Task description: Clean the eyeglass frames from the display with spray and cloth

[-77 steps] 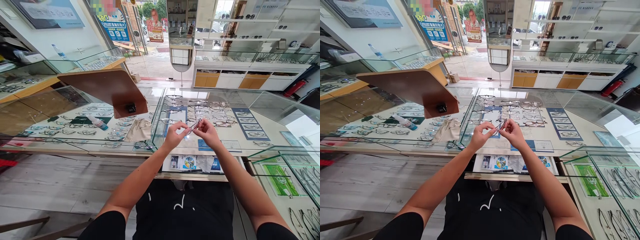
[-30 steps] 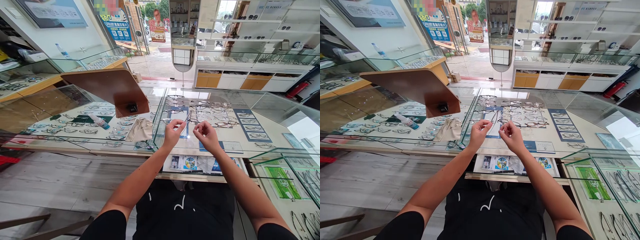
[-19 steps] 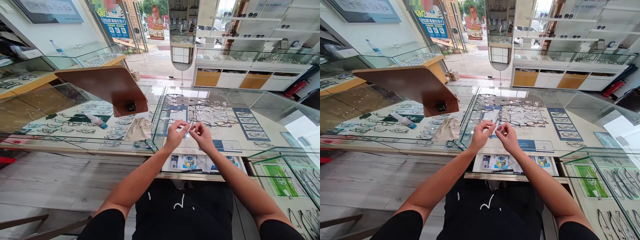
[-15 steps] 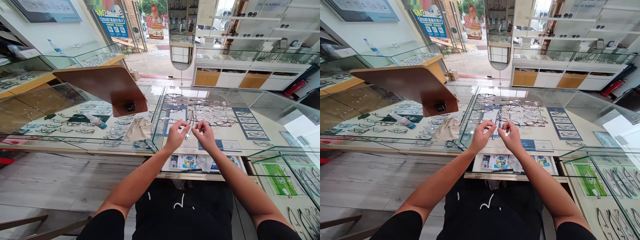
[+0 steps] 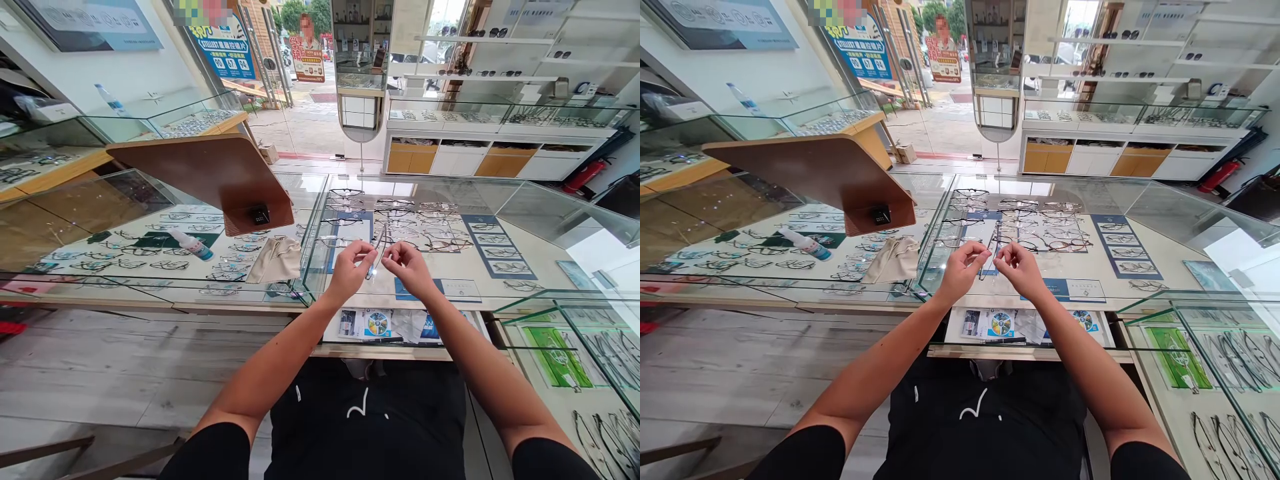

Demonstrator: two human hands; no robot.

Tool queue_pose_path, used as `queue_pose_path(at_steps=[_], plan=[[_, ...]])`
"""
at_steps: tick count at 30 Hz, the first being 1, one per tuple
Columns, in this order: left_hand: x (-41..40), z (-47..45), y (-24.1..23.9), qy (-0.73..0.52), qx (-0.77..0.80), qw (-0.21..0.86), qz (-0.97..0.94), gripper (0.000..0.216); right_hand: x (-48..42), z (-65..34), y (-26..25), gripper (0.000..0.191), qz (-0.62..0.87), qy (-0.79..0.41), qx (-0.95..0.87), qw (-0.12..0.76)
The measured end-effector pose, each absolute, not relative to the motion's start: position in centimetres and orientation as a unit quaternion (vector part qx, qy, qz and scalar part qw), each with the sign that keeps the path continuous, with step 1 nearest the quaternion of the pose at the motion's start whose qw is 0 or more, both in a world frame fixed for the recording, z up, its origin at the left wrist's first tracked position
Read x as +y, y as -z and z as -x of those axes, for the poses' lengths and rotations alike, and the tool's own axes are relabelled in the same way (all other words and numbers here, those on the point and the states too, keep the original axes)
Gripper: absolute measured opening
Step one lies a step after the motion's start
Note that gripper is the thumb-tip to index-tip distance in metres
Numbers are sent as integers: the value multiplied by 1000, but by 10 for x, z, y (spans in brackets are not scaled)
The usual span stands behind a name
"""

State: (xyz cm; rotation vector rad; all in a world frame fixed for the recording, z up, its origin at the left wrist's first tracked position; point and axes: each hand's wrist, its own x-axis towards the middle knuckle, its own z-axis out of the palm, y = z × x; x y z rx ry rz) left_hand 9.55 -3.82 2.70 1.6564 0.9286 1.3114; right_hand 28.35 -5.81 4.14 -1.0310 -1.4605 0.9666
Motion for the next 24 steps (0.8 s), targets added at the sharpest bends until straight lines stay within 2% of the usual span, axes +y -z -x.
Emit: queue_pose_path(at_steps=[5,15,24], plan=[[-42,-97,-32,-516,358,414,-660,27,-59,-276,-39,51,410,-439,-599,530],[-43,-97,-31,-512,363,409,-662,26,-59,-281,-38,51,403,-451,-595,529],[-39,-96,-28,-571,398,381,-609,29,-52,-283,-35,57,429,-454,-536,567]])
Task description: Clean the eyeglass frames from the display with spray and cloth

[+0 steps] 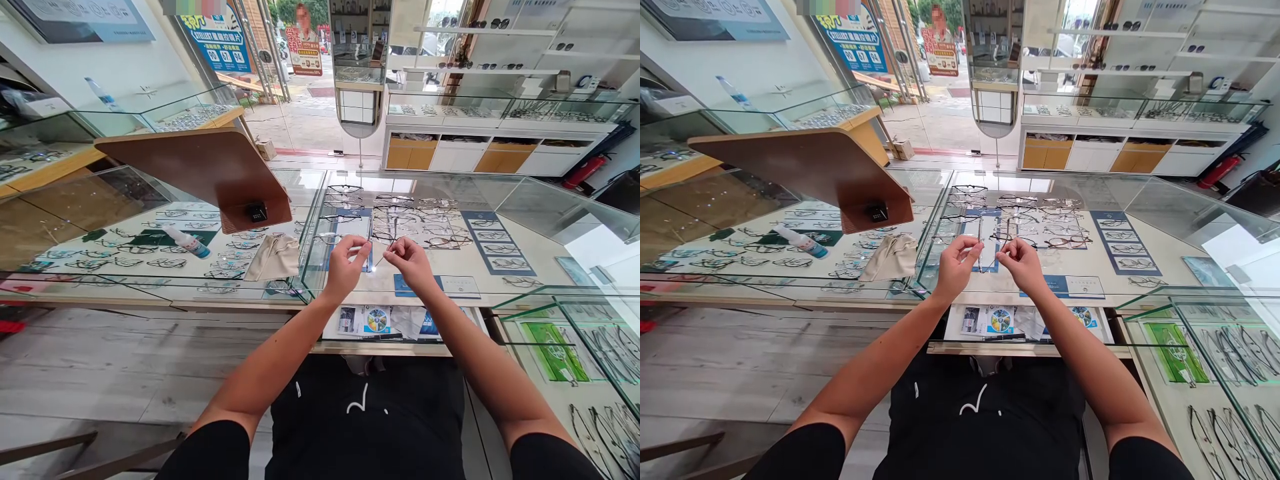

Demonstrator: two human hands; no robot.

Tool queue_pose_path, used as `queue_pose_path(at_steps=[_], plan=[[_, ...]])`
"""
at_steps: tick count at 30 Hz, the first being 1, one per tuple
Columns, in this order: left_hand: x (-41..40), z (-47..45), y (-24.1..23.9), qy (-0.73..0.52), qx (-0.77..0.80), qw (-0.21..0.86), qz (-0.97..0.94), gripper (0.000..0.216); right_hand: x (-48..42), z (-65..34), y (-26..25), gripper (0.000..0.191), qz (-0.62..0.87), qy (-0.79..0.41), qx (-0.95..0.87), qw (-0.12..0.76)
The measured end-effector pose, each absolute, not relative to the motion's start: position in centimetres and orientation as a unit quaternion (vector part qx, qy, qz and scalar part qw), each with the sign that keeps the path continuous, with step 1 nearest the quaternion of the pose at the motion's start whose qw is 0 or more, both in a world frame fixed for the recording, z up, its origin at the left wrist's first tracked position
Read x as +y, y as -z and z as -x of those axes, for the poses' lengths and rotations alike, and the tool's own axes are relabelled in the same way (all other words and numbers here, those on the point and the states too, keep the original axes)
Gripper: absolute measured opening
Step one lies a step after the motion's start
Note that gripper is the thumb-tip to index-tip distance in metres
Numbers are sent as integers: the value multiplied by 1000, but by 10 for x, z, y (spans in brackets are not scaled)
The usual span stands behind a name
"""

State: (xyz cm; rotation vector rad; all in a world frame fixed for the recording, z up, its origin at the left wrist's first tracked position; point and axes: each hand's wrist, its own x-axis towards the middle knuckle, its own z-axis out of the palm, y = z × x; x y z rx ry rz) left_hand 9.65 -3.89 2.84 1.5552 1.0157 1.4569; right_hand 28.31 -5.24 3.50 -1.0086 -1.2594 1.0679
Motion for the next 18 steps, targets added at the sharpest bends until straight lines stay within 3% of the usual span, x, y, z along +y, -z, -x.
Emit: queue_pose_path(at_steps=[18], plan=[[-30,-96,-22,-690,412,326,-498,43,-52,-283,-31,65,482,-494,-433,579]])
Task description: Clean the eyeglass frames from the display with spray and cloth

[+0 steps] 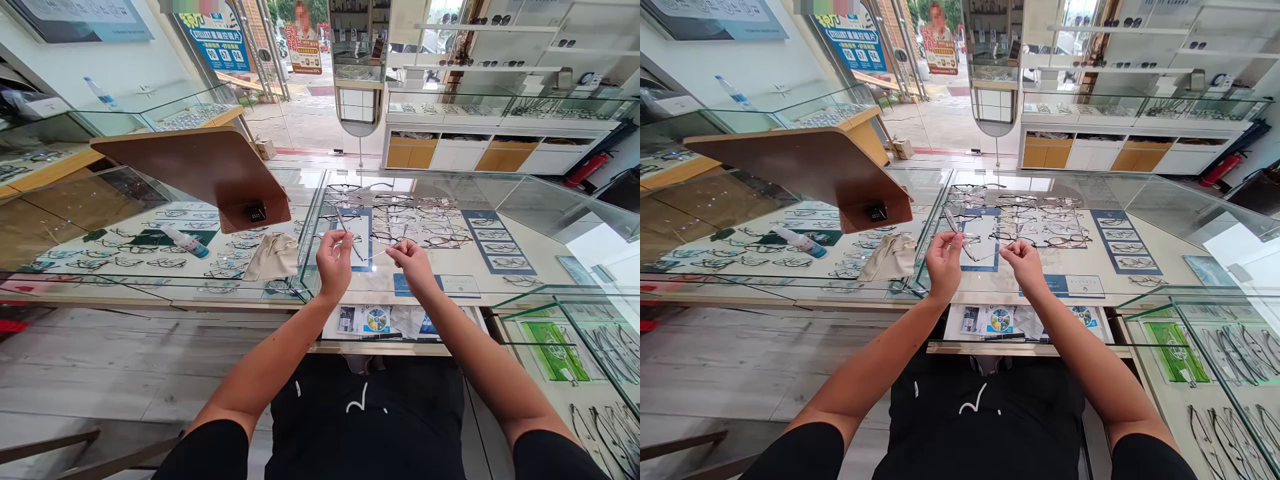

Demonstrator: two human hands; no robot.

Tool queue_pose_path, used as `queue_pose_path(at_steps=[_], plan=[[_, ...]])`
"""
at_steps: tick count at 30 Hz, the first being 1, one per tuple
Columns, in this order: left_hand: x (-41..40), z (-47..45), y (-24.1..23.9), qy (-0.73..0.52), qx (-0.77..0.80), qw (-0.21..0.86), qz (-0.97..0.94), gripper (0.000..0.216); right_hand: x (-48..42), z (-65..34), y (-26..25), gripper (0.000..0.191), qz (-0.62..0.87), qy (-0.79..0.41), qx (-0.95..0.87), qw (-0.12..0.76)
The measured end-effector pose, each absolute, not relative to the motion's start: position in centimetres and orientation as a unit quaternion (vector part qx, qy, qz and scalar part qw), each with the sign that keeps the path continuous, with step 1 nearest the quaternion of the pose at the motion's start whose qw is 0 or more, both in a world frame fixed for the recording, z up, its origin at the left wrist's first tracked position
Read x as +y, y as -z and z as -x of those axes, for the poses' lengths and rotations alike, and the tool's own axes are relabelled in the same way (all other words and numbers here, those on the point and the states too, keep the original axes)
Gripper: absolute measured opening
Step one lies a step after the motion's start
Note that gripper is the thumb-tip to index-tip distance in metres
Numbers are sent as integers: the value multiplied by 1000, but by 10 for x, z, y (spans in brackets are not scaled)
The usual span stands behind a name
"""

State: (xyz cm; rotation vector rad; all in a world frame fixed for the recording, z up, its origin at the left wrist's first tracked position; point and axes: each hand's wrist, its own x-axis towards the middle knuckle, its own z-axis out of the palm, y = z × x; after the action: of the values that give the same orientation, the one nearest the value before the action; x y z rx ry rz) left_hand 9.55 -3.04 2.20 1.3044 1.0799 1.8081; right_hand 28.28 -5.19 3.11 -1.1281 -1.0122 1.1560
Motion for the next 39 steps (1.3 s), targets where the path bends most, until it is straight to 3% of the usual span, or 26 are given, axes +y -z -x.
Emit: queue_pose_path(at_steps=[5,9,13,23,27,33,35,39], plan=[[-30,-92,-22,-698,396,294,-520,34,-66,-283,-44,50,473,-456,-526,541],[-38,-95,-28,-639,372,299,-603,28,-76,-278,-47,16,448,-304,-650,533],[-47,-99,-34,-584,338,351,-650,29,-75,-274,-38,34,437,-232,-717,491],[-54,-85,-56,-525,303,436,-665,20,-76,-279,-30,30,432,-196,-709,521],[-56,-34,-70,-572,380,315,-655,23,-75,-283,-30,29,459,-183,-691,527],[-34,92,-52,-691,542,83,-470,16,-73,-284,-28,31,486,-169,-679,524],[-23,130,-44,-697,613,-8,-372,30,-72,-285,-27,31,496,-176,-667,528],[-2,184,-31,-684,654,-20,-322,60,-66,-289,-24,30,510,-179,-643,543]])
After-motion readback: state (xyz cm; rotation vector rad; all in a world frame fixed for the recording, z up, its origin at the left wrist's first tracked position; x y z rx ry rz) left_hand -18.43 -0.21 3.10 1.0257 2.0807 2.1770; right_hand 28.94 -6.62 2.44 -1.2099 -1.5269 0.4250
